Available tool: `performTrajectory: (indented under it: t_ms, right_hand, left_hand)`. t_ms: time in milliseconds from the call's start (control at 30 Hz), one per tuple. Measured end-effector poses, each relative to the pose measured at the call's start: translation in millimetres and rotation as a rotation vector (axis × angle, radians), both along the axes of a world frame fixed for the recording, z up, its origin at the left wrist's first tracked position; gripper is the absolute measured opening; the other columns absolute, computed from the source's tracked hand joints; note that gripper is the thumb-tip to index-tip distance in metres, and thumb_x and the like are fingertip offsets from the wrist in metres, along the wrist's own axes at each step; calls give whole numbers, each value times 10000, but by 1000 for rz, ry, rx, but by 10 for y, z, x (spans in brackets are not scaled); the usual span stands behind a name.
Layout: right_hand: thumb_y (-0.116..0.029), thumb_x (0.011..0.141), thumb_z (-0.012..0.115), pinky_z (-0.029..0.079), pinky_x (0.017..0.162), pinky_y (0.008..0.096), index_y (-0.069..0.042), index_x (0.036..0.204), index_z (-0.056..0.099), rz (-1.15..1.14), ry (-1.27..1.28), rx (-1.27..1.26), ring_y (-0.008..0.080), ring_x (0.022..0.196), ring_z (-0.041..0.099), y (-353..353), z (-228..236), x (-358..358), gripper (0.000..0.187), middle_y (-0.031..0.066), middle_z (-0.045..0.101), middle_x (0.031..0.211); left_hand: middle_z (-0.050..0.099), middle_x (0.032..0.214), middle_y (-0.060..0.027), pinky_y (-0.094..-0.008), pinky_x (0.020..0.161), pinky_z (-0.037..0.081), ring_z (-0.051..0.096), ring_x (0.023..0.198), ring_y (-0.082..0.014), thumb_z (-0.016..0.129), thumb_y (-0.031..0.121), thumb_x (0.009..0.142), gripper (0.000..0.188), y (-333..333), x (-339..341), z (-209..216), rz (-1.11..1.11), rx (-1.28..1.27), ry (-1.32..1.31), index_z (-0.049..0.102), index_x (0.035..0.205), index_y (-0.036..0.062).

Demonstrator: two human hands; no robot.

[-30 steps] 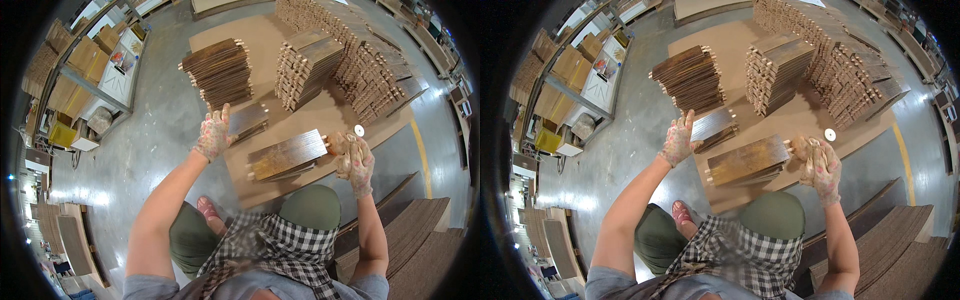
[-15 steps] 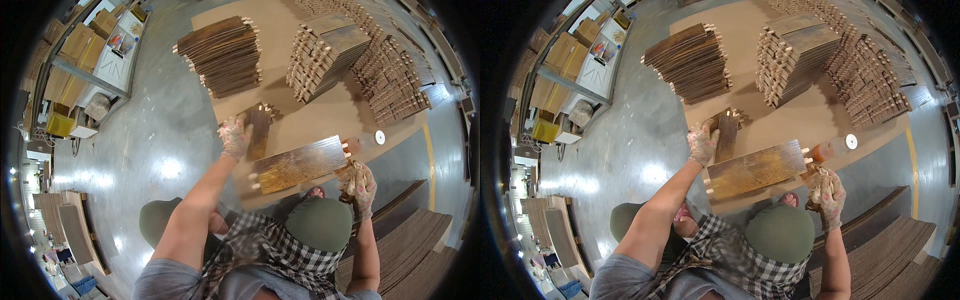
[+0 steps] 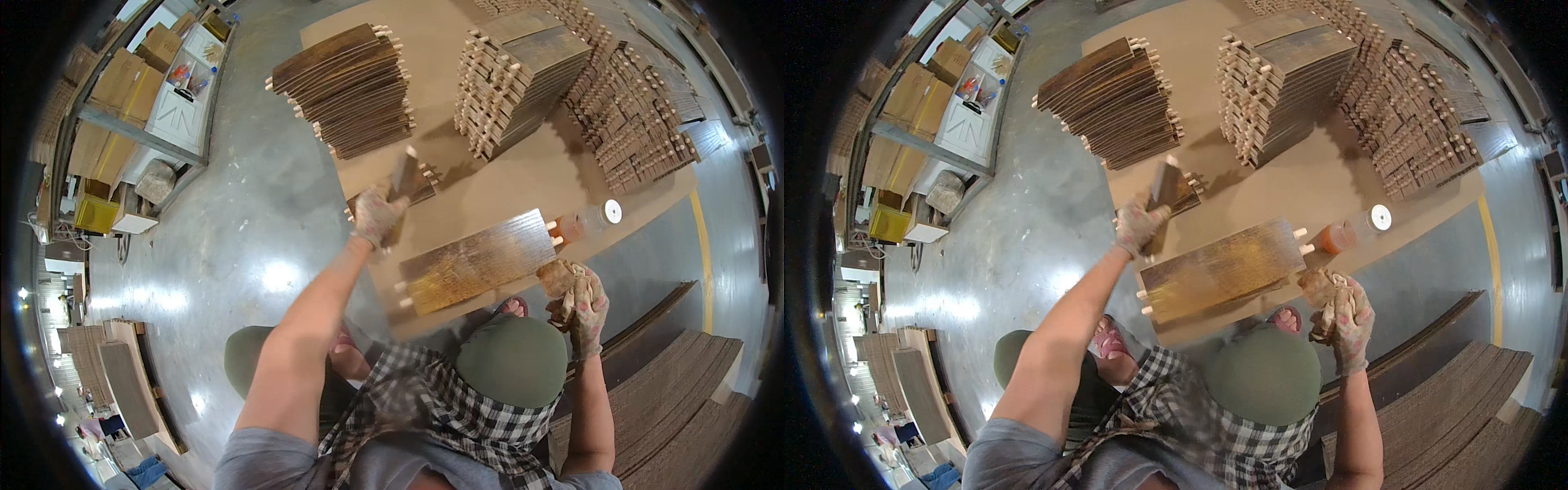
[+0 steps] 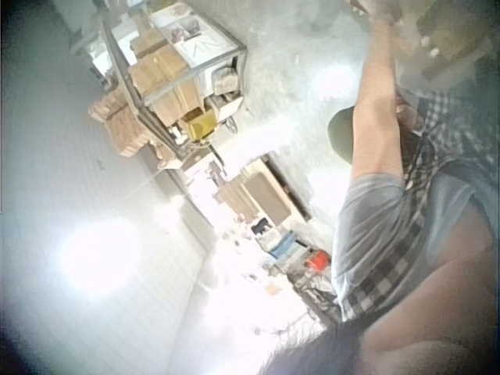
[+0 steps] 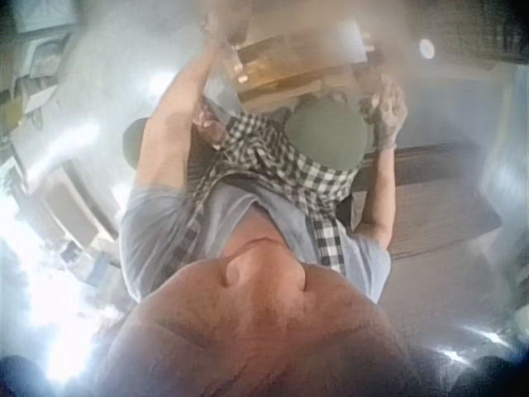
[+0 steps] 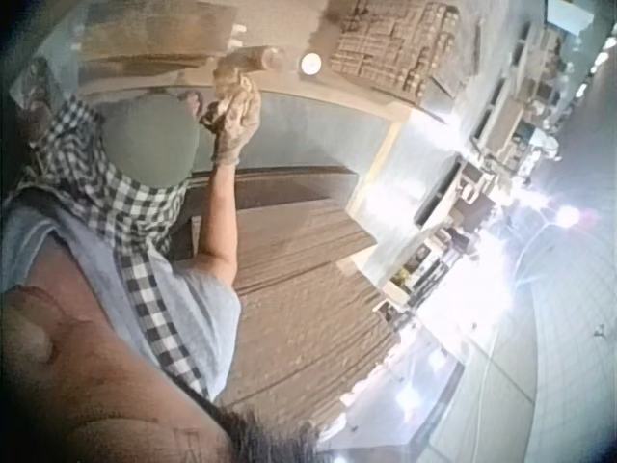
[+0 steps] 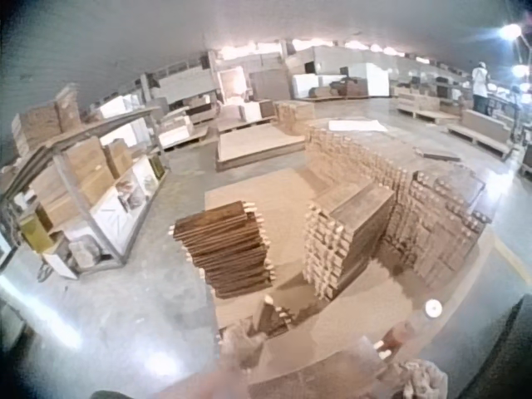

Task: The person applies a liquid from a bottle to individual wooden slats and wipes each one with a cloth, handling the slats one at a time from a stack.

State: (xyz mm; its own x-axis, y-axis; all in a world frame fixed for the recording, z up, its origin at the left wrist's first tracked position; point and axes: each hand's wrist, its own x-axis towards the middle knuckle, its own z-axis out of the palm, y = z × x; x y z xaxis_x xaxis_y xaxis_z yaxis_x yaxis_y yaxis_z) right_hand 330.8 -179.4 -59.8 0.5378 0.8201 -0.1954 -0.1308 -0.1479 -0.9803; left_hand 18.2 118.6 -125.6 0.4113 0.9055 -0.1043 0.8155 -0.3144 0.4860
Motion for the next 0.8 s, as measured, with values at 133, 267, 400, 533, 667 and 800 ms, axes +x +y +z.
performTrajectory:
  t_ms: [133, 267, 400, 533, 667, 800]
  right_hand:
    - [-232, 1014, 567, 558, 582, 257, 23, 1246, 591, -72, -111, -12, 134, 711, 673, -29, -196, 55, 346, 99, 687, 1005]
    - [-235, 1014, 567, 551, 564, 248, 23, 1245, 592, -57, -7, 14, 136, 674, 668, -51, -342, 11, 347, 103, 691, 1003]
    - [-244, 1017, 564, 544, 550, 248, 21, 1242, 594, -40, 36, -58, 138, 667, 669, -43, -156, -3, 349, 98, 692, 987]
    - [-257, 1020, 558, 551, 569, 253, 22, 1249, 592, -69, -405, 36, 143, 680, 672, -95, -336, 55, 363, 101, 693, 981]
    - [-271, 1014, 570, 561, 620, 260, 29, 1240, 597, -81, -46, -57, 153, 711, 679, -117, -145, 2, 376, 101, 690, 989]
    - [-256, 1012, 575, 573, 660, 276, 37, 1216, 609, -140, -14, -24, 169, 729, 690, -40, -119, -77, 358, 94, 690, 980]
  left_hand:
    - [566, 1302, -226, -465, 948, 521, 620, 1104, -373, 698, 394, 816, 748, 189, 74, 332, 45, 166, 138, 475, 1439, 44]
    - [435, 1444, -211, -501, 968, 504, 522, 1258, -385, 697, 403, 847, 830, 42, 80, 213, -203, 148, 582, 352, 1523, 68]
    - [396, 1487, -219, -513, 1041, 448, 444, 1343, -418, 754, 389, 821, 902, 26, 40, 126, -168, 304, 581, 306, 1550, 106]
    - [408, 1506, -227, -486, 1068, 431, 470, 1341, -399, 814, 345, 749, 984, 249, -59, -2, -154, -7, 273, 291, 1550, 118]
    - [446, 1464, -220, -471, 1075, 436, 485, 1311, -408, 820, 307, 682, 1045, 307, -176, -75, -207, 23, 297, 270, 1550, 114]
    - [474, 1435, -197, -475, 1046, 456, 509, 1294, -383, 840, 313, 692, 1081, 317, -201, -84, -251, 53, 320, 233, 1564, 119]
